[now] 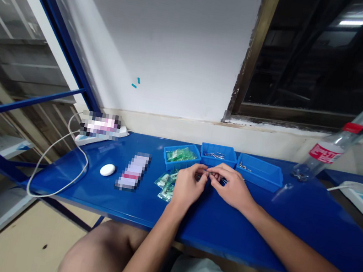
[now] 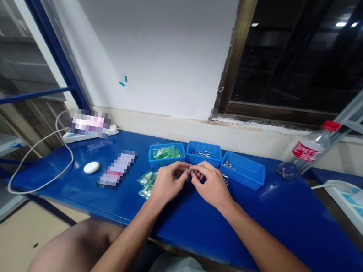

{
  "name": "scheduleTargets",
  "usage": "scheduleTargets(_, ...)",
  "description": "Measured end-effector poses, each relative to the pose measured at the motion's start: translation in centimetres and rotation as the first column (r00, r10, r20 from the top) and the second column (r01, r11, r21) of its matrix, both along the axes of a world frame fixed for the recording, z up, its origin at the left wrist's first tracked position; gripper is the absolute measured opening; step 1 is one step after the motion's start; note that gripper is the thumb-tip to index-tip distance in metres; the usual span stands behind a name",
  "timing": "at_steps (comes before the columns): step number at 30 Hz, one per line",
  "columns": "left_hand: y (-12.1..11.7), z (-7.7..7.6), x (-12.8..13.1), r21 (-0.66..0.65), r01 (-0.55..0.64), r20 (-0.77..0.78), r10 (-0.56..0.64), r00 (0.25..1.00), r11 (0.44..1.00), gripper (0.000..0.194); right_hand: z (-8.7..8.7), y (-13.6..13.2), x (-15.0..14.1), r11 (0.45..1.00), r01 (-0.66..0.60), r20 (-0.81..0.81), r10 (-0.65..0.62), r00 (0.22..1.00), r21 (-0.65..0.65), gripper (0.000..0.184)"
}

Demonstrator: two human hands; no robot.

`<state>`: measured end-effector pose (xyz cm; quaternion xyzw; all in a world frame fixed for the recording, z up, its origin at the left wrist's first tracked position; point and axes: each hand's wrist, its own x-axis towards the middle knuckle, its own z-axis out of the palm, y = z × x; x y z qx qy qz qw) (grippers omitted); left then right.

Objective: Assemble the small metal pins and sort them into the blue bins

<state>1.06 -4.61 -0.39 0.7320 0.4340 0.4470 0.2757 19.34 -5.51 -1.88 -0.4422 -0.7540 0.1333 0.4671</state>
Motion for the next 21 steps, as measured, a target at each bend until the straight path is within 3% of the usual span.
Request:
scheduleTargets(6,-0.39,0.46,-0.03,-0.029,0.027,-0.043,-0.028,0.999,0.999,0.025,0.16,0.09,0.25,1.0,0.017,-0.003,-0.017,1.0,0.026,0.017)
scheduleTargets(10,-0.14,0.25,-0.07,-0.04,0.042,-0.024,-0.043,0.999,0.998,0.017,0.31,-0.08,0.09,1.0,-0.001,0.012,0.001,1.0,0.024,0.016)
scheduleTargets(17,0.22,-0.27,-0.09,-0.041,0.018,-0.046,-0.019,0.999,0.999,0.016,0.01,-0.03,-0.14,0.993,0.049,-0.036,-0.053,0.998,-0.104,0.013)
scheduleTargets(21,0.35,-0.45,-0.09,-0.044,0.01,-0.014,-0.011,1.0,0.999,0.029,-0.24,0.12,-0.13,0.991,0.008,-0.065,-0.017,0.998,-0.131,0.017)
